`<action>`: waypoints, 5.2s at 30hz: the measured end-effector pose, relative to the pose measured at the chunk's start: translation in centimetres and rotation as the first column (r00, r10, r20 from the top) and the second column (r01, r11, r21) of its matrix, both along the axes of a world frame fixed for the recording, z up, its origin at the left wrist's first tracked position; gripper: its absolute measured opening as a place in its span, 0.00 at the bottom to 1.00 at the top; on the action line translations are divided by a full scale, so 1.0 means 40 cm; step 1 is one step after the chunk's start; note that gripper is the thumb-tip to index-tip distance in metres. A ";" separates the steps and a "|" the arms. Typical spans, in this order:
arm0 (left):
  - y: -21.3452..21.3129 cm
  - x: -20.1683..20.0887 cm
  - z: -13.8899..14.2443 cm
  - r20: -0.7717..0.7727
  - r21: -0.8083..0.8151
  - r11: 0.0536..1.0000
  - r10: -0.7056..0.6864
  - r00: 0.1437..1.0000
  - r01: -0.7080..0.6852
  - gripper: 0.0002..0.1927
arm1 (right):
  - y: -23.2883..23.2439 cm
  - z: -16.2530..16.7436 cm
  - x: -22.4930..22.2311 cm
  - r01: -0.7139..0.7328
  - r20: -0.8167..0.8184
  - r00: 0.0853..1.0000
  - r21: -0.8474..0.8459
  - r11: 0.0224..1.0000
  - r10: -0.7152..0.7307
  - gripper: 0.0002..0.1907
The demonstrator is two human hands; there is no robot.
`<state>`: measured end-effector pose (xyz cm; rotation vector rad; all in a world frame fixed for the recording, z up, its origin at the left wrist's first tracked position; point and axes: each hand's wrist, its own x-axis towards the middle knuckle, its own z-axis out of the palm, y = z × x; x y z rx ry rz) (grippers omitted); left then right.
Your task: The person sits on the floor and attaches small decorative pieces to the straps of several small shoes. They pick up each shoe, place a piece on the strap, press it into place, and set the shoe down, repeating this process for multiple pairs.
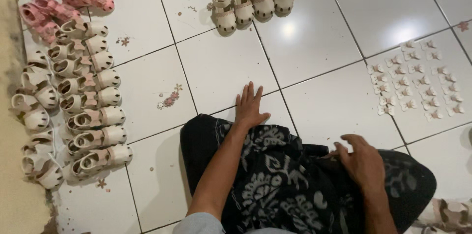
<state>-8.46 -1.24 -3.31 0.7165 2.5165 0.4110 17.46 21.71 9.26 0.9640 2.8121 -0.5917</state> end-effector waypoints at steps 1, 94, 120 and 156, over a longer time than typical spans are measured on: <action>-0.002 -0.019 0.008 0.018 -0.011 1.000 0.004 1.000 -0.004 0.59 | -0.019 0.005 -0.028 -0.016 0.021 1.000 -0.046 0.999 0.017 0.19; 0.048 0.135 0.010 -0.288 0.324 0.946 0.124 0.950 -0.025 0.42 | 0.837 -0.268 0.170 0.270 -0.054 0.962 0.315 0.910 -0.267 0.20; -0.001 0.110 -0.015 -0.180 0.476 0.877 0.173 0.968 -0.068 0.47 | 0.454 -0.065 0.193 0.081 -0.468 0.497 -0.813 0.576 -0.731 0.07; 0.122 0.190 -0.015 0.698 0.690 0.416 -0.166 0.697 -0.592 0.08 | -0.082 -0.185 -0.196 -0.089 -0.372 0.864 -0.776 0.624 -0.340 0.12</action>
